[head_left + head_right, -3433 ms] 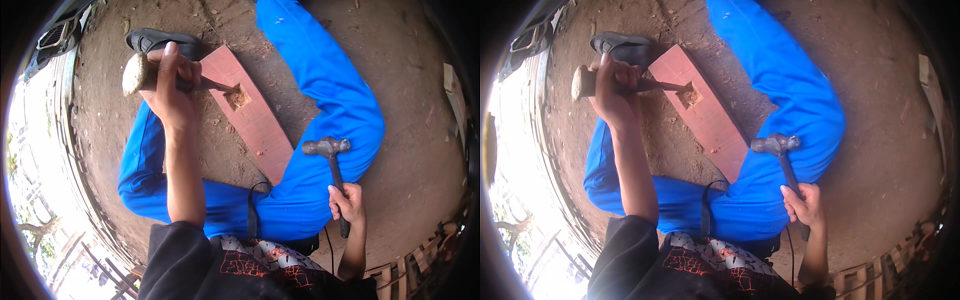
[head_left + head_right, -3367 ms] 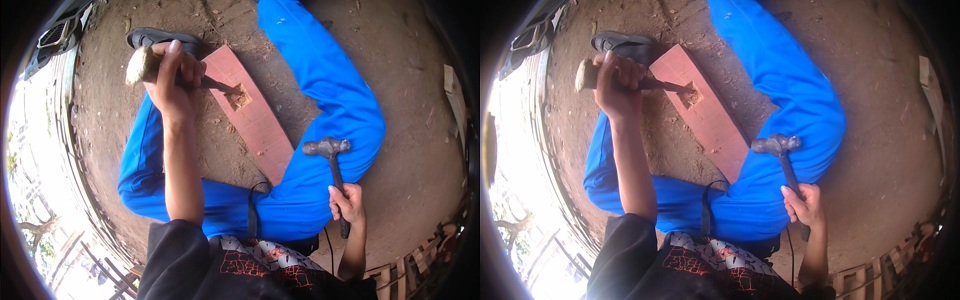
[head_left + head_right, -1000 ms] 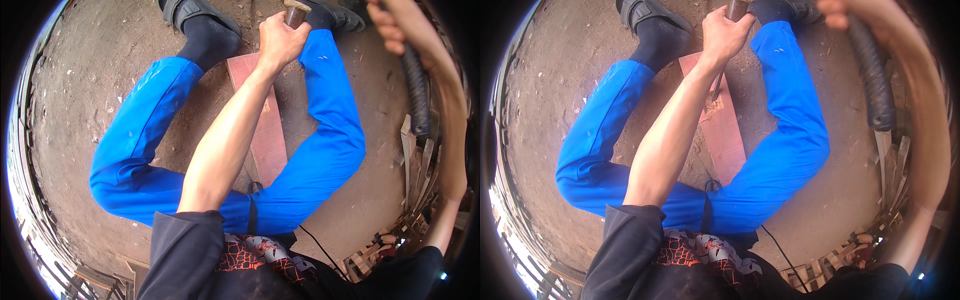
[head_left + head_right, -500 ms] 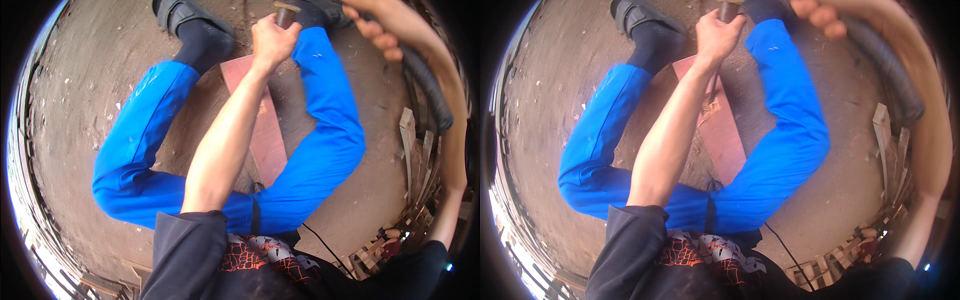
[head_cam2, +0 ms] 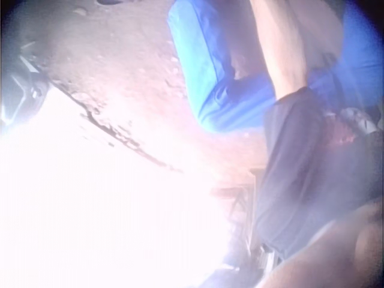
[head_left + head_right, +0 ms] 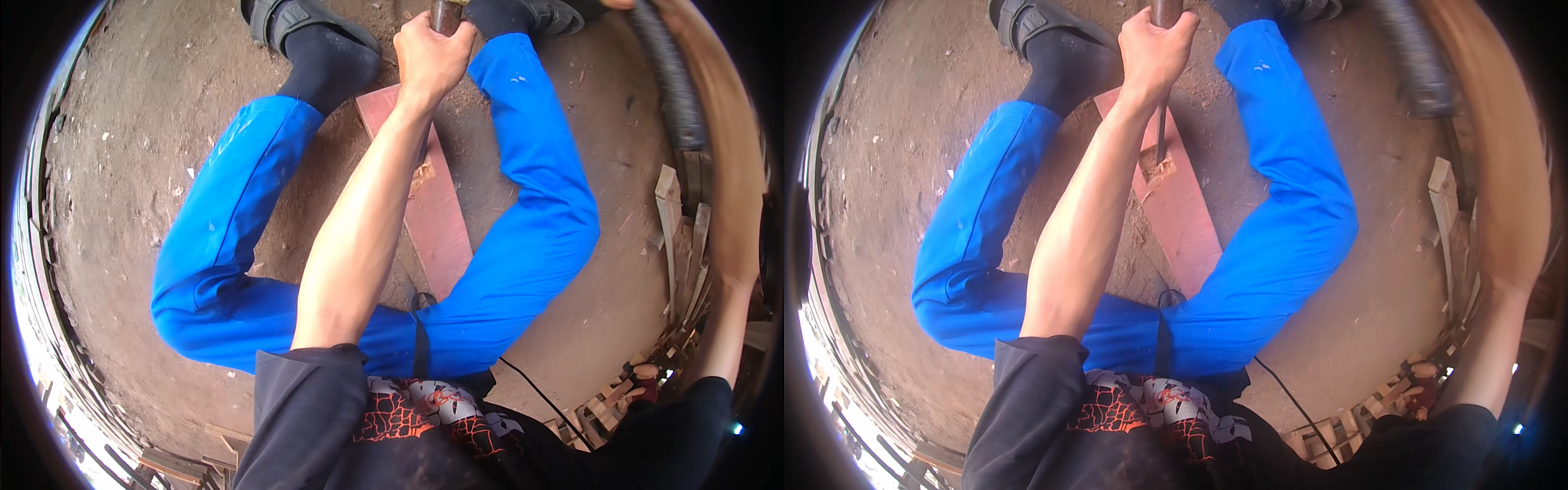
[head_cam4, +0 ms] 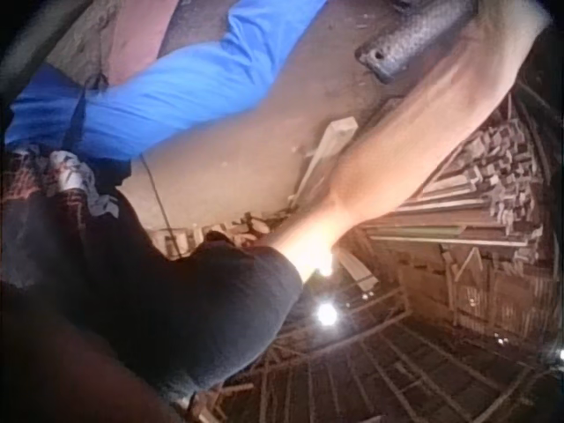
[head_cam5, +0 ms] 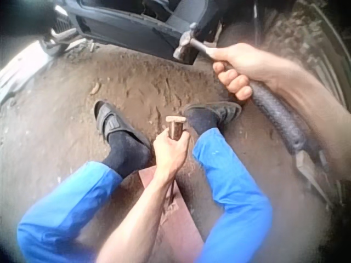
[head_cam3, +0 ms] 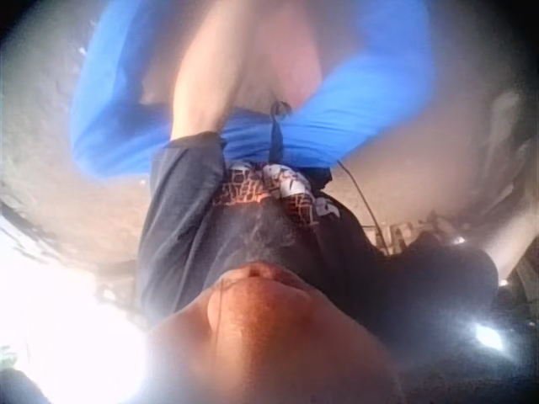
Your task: The person sits on the ground and uses a chisel and hammer to carve a rectangular recess into a piece of wood. They repeatedly strike the chisel to remove wood chips and occasionally clear the debris from the carved area.
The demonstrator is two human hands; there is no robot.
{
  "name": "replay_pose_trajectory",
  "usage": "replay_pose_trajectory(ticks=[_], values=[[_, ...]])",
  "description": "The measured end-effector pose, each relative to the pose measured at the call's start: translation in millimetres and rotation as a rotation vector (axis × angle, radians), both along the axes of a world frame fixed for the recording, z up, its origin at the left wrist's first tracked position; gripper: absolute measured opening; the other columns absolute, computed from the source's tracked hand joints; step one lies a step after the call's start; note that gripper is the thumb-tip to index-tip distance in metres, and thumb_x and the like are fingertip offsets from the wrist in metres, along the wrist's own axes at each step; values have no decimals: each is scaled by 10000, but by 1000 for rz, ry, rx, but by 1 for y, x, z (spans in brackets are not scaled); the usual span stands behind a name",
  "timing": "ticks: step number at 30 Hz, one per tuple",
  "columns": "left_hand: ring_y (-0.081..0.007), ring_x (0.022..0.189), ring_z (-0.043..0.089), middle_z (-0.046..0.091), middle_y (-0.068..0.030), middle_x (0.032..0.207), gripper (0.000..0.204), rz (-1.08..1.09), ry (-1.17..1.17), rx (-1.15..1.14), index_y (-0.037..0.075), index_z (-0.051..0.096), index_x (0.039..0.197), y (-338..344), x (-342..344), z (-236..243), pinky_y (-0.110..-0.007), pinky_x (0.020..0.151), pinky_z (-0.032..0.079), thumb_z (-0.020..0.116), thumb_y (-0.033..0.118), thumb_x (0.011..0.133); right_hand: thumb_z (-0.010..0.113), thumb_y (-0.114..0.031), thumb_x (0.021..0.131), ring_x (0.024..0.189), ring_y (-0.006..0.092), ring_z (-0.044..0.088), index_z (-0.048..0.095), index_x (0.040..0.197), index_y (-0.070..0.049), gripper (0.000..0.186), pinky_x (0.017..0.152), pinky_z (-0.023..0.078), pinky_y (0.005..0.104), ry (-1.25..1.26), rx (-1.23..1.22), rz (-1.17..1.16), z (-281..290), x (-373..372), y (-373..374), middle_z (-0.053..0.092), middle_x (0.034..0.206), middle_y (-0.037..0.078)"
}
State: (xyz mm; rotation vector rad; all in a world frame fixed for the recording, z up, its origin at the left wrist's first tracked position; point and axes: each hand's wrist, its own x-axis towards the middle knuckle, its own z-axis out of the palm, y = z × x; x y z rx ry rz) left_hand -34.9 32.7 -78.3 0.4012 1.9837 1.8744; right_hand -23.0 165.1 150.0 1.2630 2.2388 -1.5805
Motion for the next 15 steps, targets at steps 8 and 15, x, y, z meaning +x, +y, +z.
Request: replay_pose_trajectory(ticks=[8, 15], values=[[-202, 620, 673, 687, -143, 668, 301, 47, -1, -66, -24, 647, 760, -12, -13, -19, -394, 638, 541, 712, 270, 770, 448, -462, 1053, 377, 34, 302, 439, 824, -134, 400, 319, 293, 222, -213, -166, 45, -14, 45, -3, 346, 555, -70], [-65, 487, 425, 478, 34, 641, 205, 159, -480, 513, 116, 530, 800, -83, -21, 9, -245, 438, 363, 717, 136, 882, 491, -522, 1023, 346, 62, 357, 493, 866, -103, 448, 305, 364, 255, -79, -180, -345, -21, 188, -22, 388, 558, -51]])
